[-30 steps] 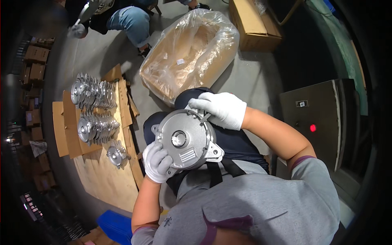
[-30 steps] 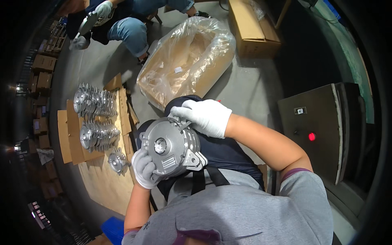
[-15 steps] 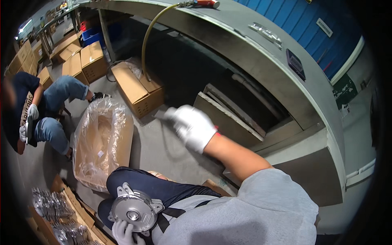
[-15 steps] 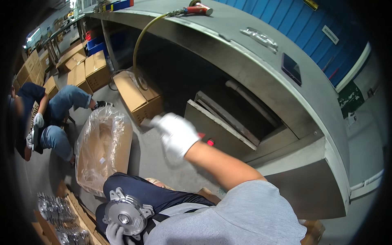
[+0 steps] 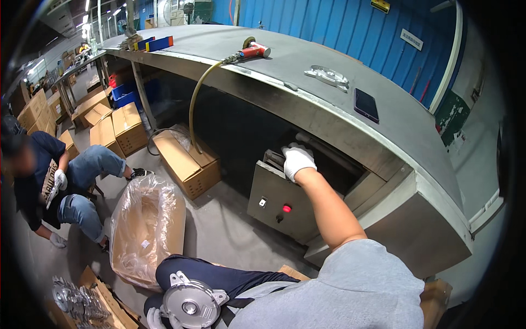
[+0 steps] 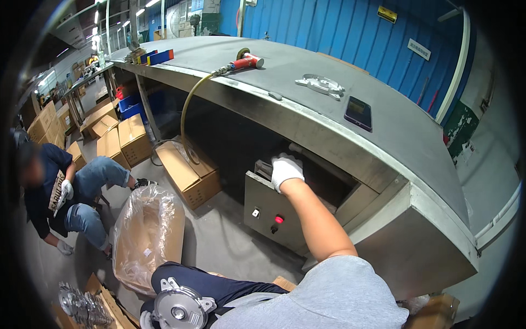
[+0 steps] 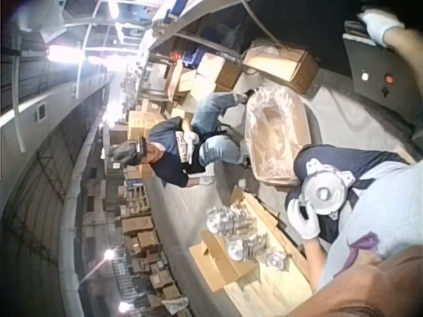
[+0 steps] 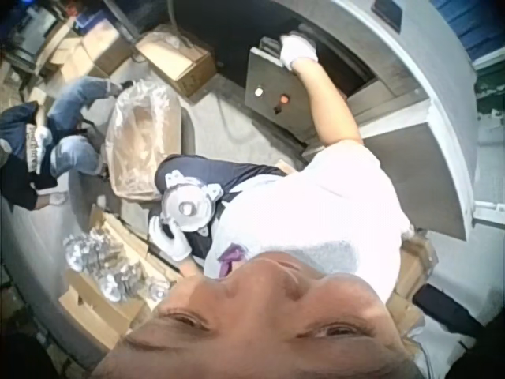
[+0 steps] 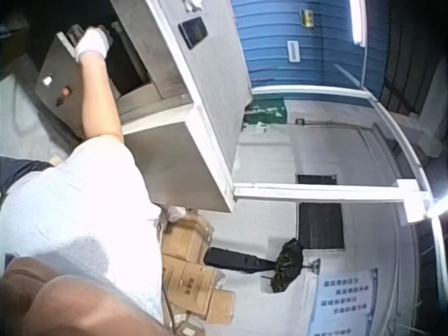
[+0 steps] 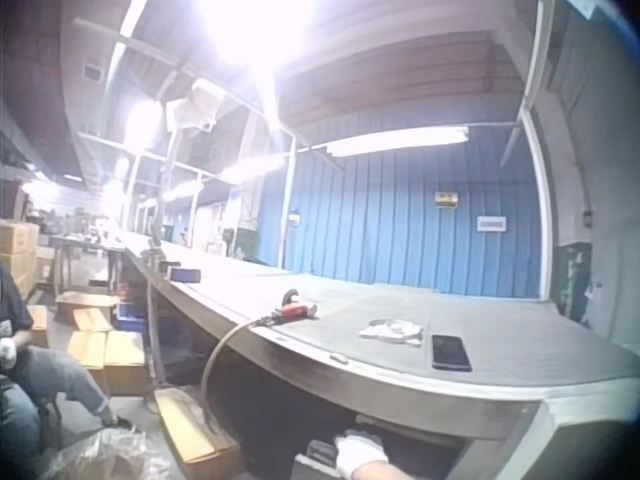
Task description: The person deburrs metal casings by scraping the edges and grooves with a handheld tool before placing them onto a wooden board.
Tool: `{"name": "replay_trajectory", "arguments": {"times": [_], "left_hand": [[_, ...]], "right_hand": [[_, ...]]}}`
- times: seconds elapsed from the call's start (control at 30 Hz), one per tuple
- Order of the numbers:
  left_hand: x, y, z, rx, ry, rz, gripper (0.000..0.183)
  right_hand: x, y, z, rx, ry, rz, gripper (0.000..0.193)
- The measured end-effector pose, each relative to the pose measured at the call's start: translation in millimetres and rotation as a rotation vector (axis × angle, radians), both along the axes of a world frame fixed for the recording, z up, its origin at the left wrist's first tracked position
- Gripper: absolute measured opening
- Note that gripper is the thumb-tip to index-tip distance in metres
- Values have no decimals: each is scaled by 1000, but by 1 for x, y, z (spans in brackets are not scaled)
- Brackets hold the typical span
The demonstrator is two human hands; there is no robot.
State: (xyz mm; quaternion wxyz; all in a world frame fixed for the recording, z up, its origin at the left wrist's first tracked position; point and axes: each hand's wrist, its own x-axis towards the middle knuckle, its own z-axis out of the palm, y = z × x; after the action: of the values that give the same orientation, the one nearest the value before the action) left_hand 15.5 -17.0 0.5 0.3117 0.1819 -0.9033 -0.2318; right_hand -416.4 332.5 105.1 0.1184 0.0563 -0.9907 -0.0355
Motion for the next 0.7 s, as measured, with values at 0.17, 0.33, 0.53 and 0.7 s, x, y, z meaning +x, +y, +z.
{"name": "replay_trajectory", "arguments": {"times": [0.17,0.33,0.53,0.7], "left_hand": [[7,-8,-7,69,-64,-23,36],[18,-6,-28,235,15,25,41],[11,1,-12,168,20,57,39],[35,-3,-34,394,91,209,35]], "right_hand": [[17,-15,71,-417,384,519,19],[-21,-34,157,-308,876,459,22],[-85,12,182,-7,214,-33,33],[-52,-14,158,-348,477,369,28]]}}
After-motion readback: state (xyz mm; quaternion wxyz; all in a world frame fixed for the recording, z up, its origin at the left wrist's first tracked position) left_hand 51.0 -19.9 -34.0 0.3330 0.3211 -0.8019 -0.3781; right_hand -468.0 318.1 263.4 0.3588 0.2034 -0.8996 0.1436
